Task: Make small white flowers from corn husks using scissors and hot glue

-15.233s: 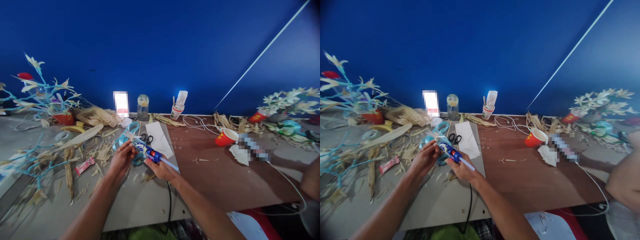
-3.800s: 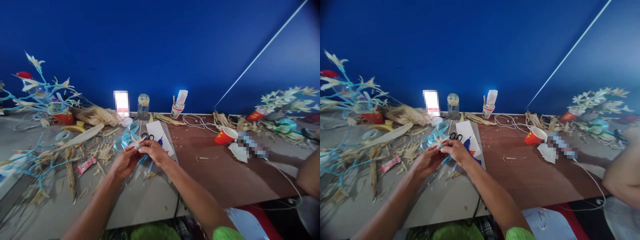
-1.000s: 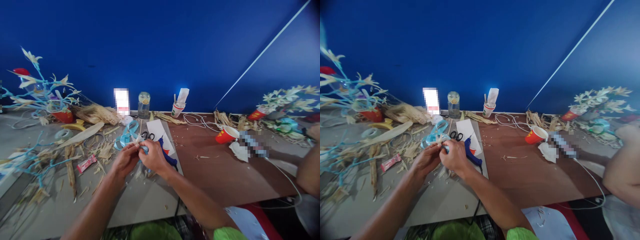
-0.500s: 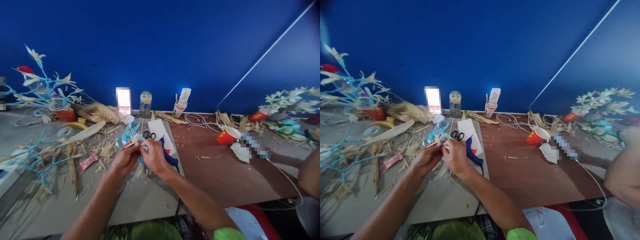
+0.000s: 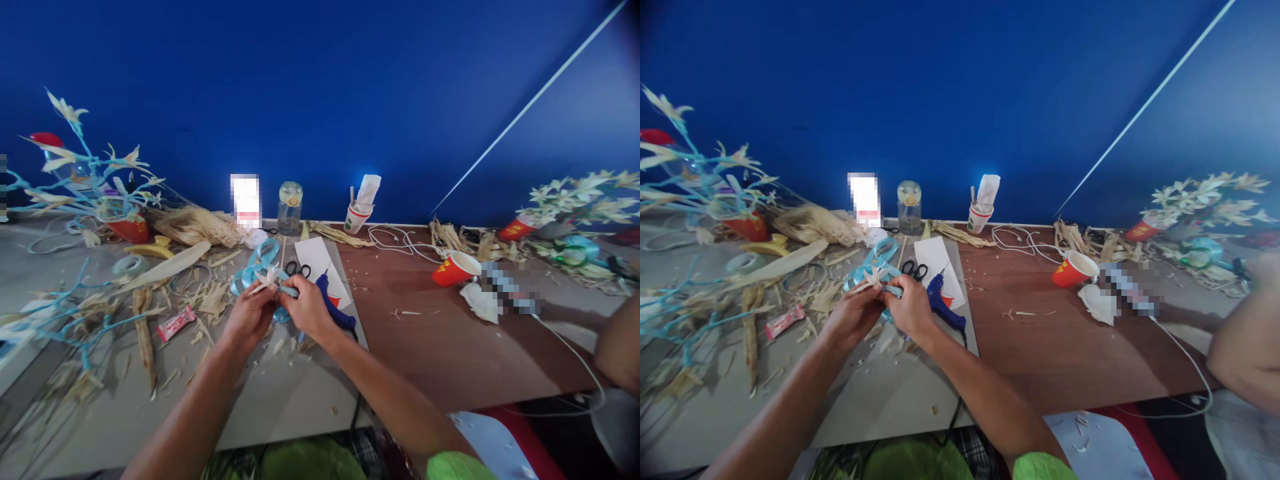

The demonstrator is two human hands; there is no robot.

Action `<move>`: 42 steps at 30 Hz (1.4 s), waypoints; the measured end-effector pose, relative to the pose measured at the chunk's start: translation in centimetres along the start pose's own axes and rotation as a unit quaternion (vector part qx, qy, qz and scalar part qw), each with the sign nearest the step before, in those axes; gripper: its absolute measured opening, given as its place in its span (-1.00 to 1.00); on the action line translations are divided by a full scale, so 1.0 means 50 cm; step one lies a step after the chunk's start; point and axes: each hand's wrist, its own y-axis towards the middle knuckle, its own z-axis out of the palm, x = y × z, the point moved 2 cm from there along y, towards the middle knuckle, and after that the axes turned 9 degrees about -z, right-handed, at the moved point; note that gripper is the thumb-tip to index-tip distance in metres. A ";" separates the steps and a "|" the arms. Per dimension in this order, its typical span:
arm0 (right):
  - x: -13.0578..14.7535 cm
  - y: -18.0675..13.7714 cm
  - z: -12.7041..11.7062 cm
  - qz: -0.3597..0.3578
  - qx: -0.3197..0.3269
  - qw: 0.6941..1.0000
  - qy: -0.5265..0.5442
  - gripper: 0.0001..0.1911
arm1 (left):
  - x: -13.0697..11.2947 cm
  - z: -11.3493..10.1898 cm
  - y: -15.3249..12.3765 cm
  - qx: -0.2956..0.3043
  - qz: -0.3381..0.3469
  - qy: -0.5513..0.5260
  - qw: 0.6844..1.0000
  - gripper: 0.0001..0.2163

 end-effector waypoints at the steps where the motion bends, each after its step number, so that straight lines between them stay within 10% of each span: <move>1: -0.002 0.001 0.001 0.016 0.004 1.000 0.013 -0.95 | -0.001 0.000 0.000 0.002 -0.002 0.007 1.000 -0.84; 6: -0.008 0.001 0.004 0.025 0.017 1.000 0.005 -0.95 | 0.001 -0.006 0.003 -0.008 -0.006 0.013 1.000 -0.83; 16: 0.001 -0.019 0.005 -0.235 0.008 0.933 -0.274 -0.83 | 0.010 -0.008 0.008 -0.024 -0.022 -0.007 0.999 -0.88; 22: -0.011 0.004 -0.005 -0.082 -0.039 0.996 0.018 -0.92 | 0.005 -0.003 -0.001 0.045 -0.048 -0.057 0.996 -0.87; 28: -0.026 0.012 0.008 0.132 -0.014 0.921 0.367 -0.88 | 0.008 0.000 -0.003 0.064 -0.047 -0.062 0.995 -0.88; 42: -0.025 0.014 0.008 0.232 0.052 0.866 0.441 -0.79 | -0.008 -0.014 0.003 0.041 -0.051 0.002 0.998 -0.88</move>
